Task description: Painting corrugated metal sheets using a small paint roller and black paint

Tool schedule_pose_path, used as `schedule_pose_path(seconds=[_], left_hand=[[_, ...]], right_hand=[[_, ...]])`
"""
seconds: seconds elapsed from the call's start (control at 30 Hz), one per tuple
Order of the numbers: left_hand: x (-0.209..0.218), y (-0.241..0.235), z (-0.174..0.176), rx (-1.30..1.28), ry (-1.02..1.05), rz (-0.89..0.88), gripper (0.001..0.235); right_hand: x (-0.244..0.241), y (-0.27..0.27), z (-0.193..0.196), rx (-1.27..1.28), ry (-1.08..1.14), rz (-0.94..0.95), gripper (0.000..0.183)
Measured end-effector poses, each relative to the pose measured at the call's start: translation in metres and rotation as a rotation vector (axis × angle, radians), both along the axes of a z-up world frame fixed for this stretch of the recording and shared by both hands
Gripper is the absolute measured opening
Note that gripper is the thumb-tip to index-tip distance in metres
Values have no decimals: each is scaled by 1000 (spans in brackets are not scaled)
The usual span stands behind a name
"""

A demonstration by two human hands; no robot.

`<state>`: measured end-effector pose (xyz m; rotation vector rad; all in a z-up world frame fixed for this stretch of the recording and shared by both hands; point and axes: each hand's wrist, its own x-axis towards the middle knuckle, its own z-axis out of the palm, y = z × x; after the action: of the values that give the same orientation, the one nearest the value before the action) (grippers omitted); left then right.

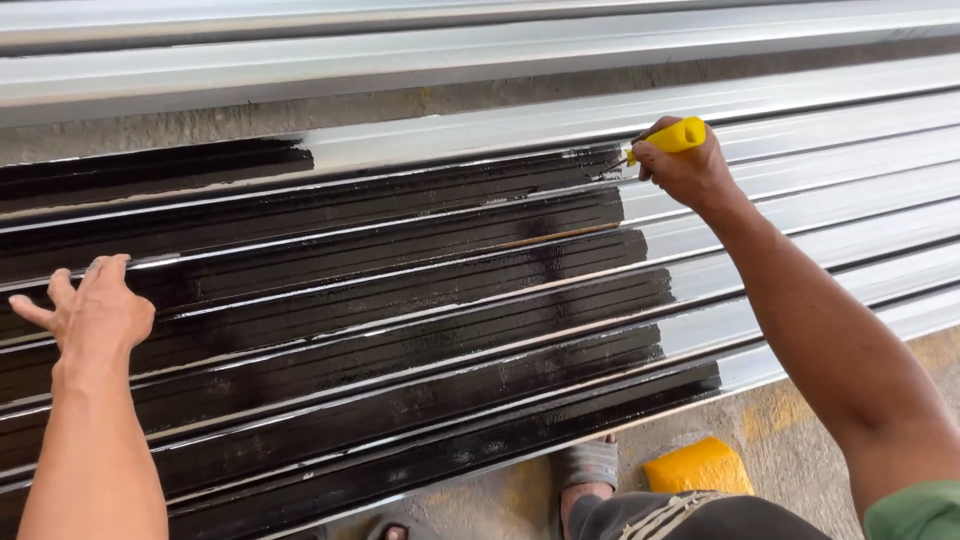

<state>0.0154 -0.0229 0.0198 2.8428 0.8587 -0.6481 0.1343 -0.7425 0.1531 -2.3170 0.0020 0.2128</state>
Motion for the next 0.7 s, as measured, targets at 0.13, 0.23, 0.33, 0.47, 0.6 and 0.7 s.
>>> schedule_pose_path(seconds=[0.13, 0.23, 0.33, 0.47, 0.6, 0.7], left_hand=[[4, 2, -3, -2, 24, 8, 81], [5, 3, -10, 41, 45, 27, 73], [3, 15, -21, 36, -58, -80, 83], [2, 12, -15, 68, -76, -75, 72], [-9, 15, -19, 24, -79, -77, 77], [-4, 9, -15, 35, -55, -71, 80]], right_hand=[[-6, -19, -51, 326, -184, -86, 19], [-38, -20, -65, 495, -165, -102, 12], [-28, -29, -49, 289, -91, -146, 29], [-3, -15, 14, 109, 20, -152, 10], [12, -40, -12, 175, -80, -137, 10], [7, -57, -27, 206, -63, -123, 13]])
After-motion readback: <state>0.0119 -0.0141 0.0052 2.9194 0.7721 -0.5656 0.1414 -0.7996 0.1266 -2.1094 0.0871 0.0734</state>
